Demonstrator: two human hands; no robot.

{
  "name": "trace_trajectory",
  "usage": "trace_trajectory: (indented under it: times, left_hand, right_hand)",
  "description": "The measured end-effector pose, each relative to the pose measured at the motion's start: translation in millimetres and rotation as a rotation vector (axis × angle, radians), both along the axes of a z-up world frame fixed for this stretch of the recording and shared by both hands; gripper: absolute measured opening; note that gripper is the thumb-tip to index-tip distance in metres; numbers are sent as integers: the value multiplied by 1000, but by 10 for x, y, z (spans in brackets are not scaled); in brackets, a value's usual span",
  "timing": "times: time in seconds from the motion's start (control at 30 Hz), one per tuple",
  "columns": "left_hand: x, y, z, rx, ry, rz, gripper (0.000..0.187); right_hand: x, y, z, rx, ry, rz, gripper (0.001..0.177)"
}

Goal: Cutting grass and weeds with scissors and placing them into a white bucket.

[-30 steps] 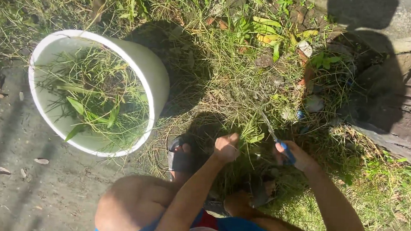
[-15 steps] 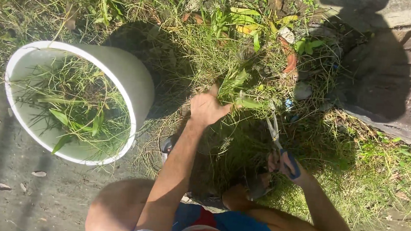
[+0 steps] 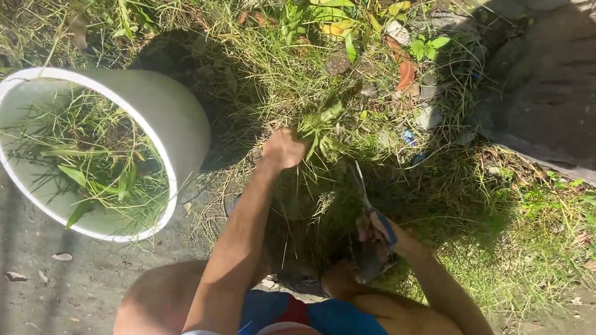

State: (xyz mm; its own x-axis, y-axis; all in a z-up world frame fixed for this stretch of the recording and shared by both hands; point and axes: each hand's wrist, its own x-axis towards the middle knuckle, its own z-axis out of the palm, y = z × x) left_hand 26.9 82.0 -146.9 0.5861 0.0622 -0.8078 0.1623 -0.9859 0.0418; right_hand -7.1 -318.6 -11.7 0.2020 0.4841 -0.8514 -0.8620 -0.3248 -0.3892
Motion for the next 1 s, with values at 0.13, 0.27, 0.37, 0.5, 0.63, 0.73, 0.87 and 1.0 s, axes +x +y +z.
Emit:
trace_trajectory:
  times: [0.13, 0.27, 0.37, 0.5, 0.63, 0.73, 0.87, 1.0]
  left_hand:
    - [603, 282, 942, -501, -107, 525, 15]
    - [483, 533, -35, -1013, -230, 1035, 19]
    - [247, 442, 310, -829, -299, 1004, 40]
    - [11, 242, 432, -765, -448, 1138, 44]
    - [41, 130, 644, -879, -506, 1484, 51]
    - [100, 57, 756, -952, -478, 1582, 51]
    - [159, -17, 1092, -952, -399, 1652, 44]
    - [27, 4, 799, -1019, -383, 1673, 45]
  right_hand:
    - [45, 397, -22, 564, 44, -101, 59]
    - [126, 650, 50, 619, 219, -153, 80]
    - [106, 665, 32, 590, 148, -133, 83]
    - [93, 655, 176, 550, 50, -72, 84]
    - [63, 467, 427, 693, 39, -50, 79]
    - [-7, 300, 494, 715, 69, -30, 79]
    - [-110, 251, 339, 509, 192, -47, 83]
    - [-222, 298, -62, 512, 145, -130, 77]
